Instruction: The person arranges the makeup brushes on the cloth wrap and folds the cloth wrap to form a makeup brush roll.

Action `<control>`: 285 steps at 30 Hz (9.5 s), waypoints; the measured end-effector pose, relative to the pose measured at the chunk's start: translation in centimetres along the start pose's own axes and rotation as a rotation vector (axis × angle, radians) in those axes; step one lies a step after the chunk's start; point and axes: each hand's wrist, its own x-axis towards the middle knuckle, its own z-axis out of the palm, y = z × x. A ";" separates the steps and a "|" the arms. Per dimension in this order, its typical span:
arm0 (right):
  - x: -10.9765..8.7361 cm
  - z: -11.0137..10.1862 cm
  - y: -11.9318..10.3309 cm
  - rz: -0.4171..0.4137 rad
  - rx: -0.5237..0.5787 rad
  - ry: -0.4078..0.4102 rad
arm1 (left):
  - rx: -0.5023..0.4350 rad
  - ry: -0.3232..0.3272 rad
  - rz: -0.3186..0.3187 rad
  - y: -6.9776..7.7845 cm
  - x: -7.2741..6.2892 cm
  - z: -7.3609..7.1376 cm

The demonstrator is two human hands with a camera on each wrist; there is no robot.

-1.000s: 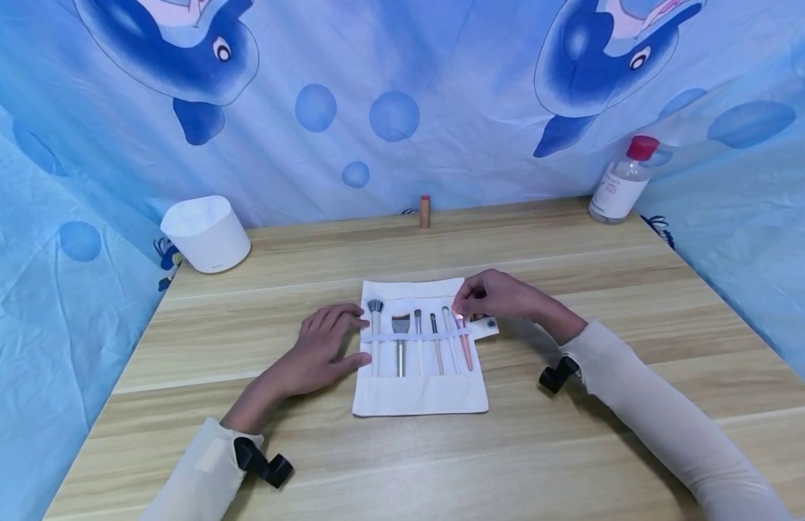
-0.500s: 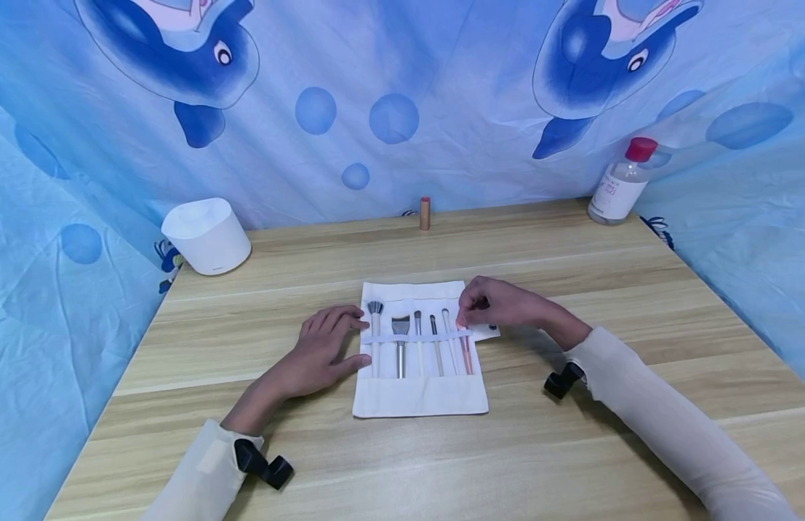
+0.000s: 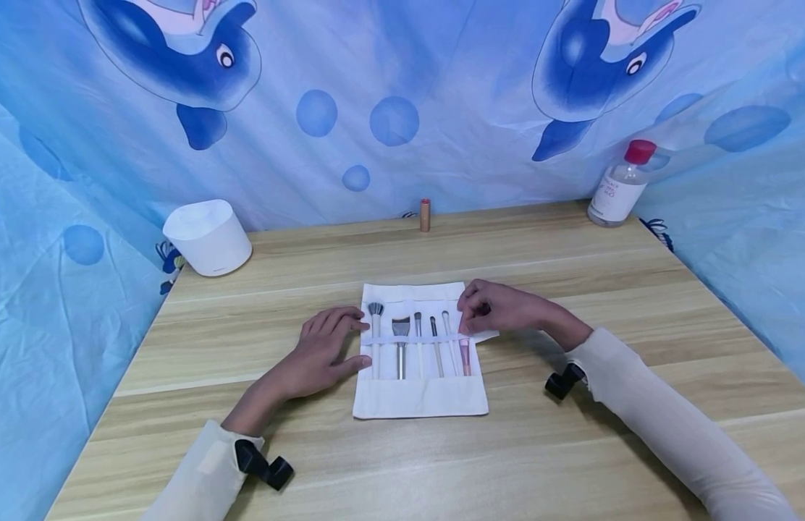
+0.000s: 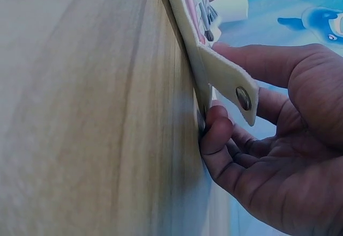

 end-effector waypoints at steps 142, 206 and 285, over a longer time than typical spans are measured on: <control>-5.4 4.9 -3.1 -0.089 -0.633 0.360 | 0.131 -0.119 0.032 4.7 5.1 -0.8; -4.9 2.4 -3.1 -0.083 -0.514 0.193 | -0.063 -0.277 0.167 4.1 5.9 -2.0; -2.7 1.4 -1.9 -0.024 -0.554 0.287 | 0.273 -0.024 0.109 4.9 5.7 -1.2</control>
